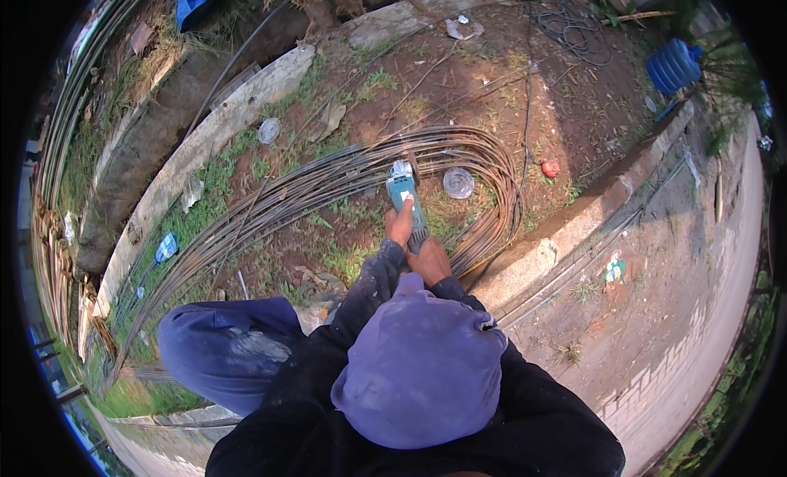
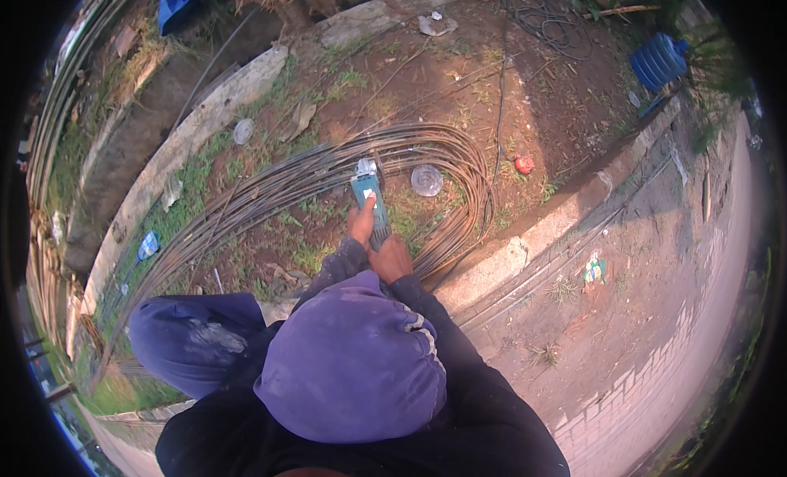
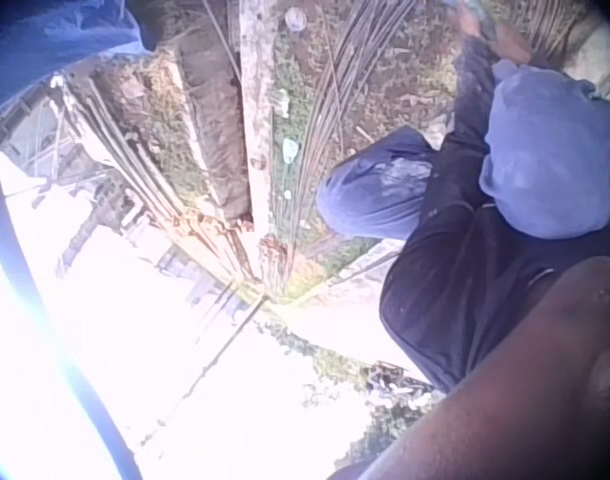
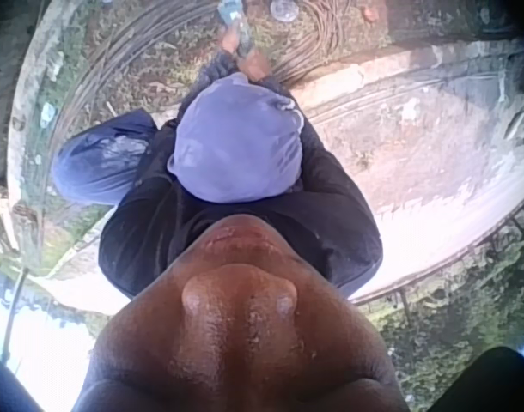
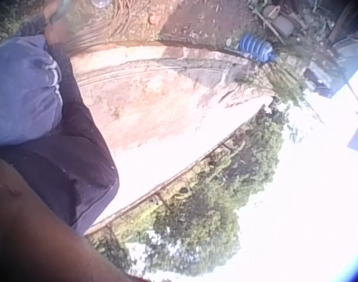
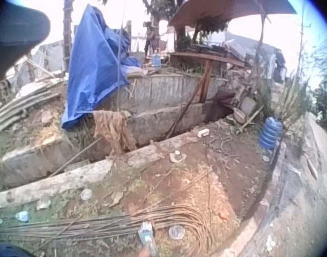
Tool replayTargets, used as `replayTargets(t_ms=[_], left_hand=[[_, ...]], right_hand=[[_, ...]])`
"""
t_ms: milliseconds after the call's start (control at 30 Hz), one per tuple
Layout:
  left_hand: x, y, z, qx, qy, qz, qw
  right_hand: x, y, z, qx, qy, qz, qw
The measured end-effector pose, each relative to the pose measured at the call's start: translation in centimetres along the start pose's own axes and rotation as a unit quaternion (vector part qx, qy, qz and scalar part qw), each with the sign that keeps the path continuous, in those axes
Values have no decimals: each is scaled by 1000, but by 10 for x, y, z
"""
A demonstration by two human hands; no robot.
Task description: The person uses an angle grinder to cut a bundle of metal rods laid on the ground. They adjust the rods and the grinder's position multiple times while cutting through the bundle.
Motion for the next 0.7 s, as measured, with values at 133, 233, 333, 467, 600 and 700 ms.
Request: replayTargets(t_ms=[133,233,333,467,600,700], left_hand=[[4,2,-2,10,30,-1,1000],[8,-3,-1,10,40,11,999],[4,-3,0,2,14,10,1000],[-1,-10,1,-1,5,-3,1000],[-6,-18,3,-4,-2,-15,1000],[-6,-18,-2,3,-9,-4,1000]], right_hand=[[-2,6,2,0,-4,-9,1000],[3,4,0,8,2,5,1000],[-2,0,-1,12,1,-33,999],[4,-4,-1,23,2,-10,1000],[10,-10,0,0,-10,0,1000],[2,-14,0,-18,-1,-9,1000]])
Point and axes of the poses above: each hand's wrist, its own y-axis away from the middle knuckle, its own z-axis out of the back of the hand, x = y × z, the point moved 9 cm from there along -y, towards the middle knuckle
